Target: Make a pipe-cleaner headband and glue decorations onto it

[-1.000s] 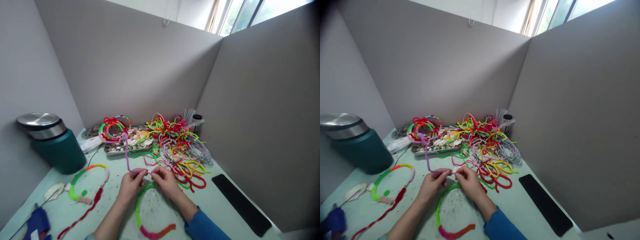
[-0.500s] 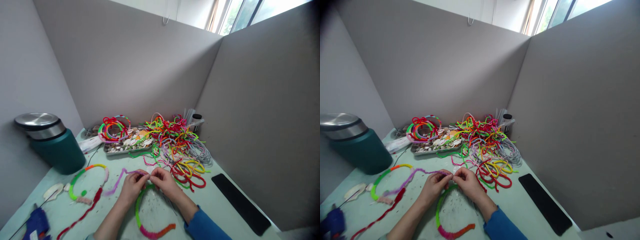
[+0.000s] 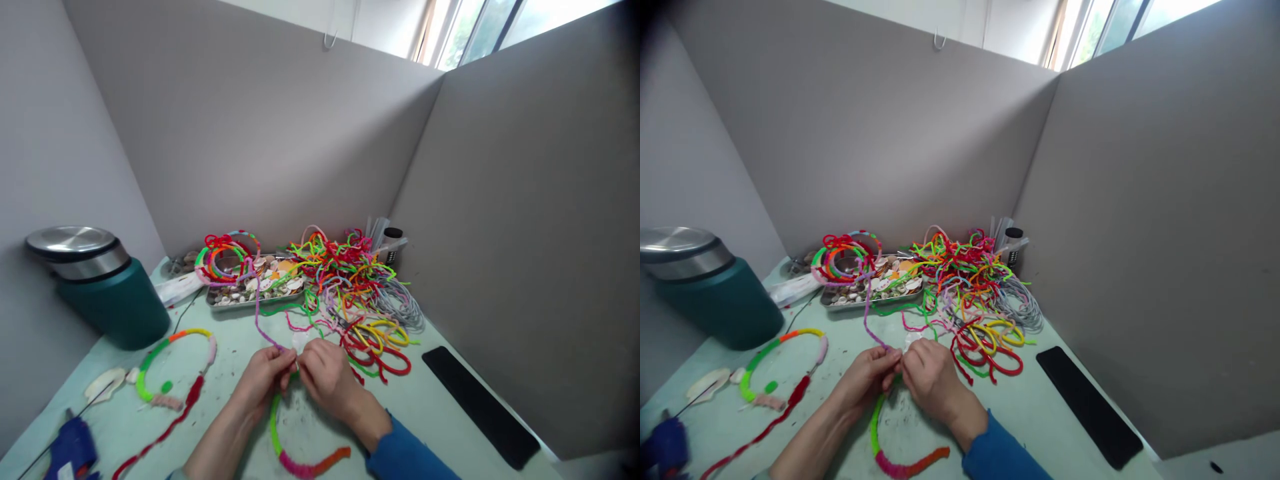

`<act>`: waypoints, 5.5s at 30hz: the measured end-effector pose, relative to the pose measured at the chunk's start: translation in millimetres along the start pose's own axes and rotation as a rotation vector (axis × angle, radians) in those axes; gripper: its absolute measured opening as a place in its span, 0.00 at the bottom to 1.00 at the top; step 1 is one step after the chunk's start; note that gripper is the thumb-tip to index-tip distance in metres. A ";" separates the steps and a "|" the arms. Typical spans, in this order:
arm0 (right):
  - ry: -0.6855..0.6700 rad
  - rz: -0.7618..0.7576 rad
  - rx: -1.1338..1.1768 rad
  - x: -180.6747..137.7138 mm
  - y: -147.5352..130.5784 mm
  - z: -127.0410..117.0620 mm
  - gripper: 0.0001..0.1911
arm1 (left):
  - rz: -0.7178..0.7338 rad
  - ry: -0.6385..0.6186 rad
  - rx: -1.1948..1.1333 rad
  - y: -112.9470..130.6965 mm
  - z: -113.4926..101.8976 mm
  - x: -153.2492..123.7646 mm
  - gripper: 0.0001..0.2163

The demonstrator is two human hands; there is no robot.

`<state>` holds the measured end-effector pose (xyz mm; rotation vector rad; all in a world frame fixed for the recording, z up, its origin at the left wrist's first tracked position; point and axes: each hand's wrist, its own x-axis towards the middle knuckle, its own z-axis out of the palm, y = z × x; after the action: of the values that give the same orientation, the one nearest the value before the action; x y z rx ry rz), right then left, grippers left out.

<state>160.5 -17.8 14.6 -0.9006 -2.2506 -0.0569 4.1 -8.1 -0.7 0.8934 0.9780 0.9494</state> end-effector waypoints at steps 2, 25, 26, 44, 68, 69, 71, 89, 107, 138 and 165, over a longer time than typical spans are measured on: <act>0.008 -0.014 -0.012 -0.2 1.8 0.2 0.07 | -0.048 -0.035 -0.083 -0.6 -0.7 -1.2 0.15; 0.104 0.430 0.380 -1.2 12.6 6.2 0.05 | 0.094 0.248 -0.457 13.0 -6.9 2.2 0.06; 0.032 0.415 0.442 -1.0 13.0 5.2 0.05 | 0.117 0.271 -0.460 14.6 -9.4 2.4 0.05; -0.054 0.668 0.943 1.4 17.9 1.5 0.10 | -0.036 -0.086 -0.151 14.6 -2.8 -7.1 0.13; -0.372 0.722 1.396 -1.5 8.9 7.9 0.18 | 0.118 -0.028 0.180 15.2 5.9 -6.2 0.15; -0.390 0.715 1.406 -1.9 7.5 9.0 0.18 | 0.121 -0.014 0.189 14.1 5.4 -5.3 0.15; -0.396 0.728 1.424 -2.5 6.4 10.3 0.17 | 0.126 0.011 0.207 11.8 4.3 -3.5 0.14; -0.389 0.839 1.414 -2.1 27.9 -3.6 0.16 | 0.154 -0.050 0.391 12.6 -0.3 -2.2 0.15; -0.159 0.795 1.123 -3.0 38.8 -2.3 0.09 | 0.525 0.027 1.442 -4.6 13.7 -14.0 0.08; -0.203 0.405 0.611 -0.7 29.7 -16.6 0.10 | 0.379 -0.055 0.839 13.0 -2.5 -6.5 0.09; -0.209 0.313 0.631 0.6 26.6 -13.4 0.07 | 0.360 -0.060 0.821 13.3 -0.5 -8.7 0.12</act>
<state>184.7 -1.0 19.6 -0.9117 -2.0746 0.8723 -1.7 -11.9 13.6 1.8221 1.1956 0.8015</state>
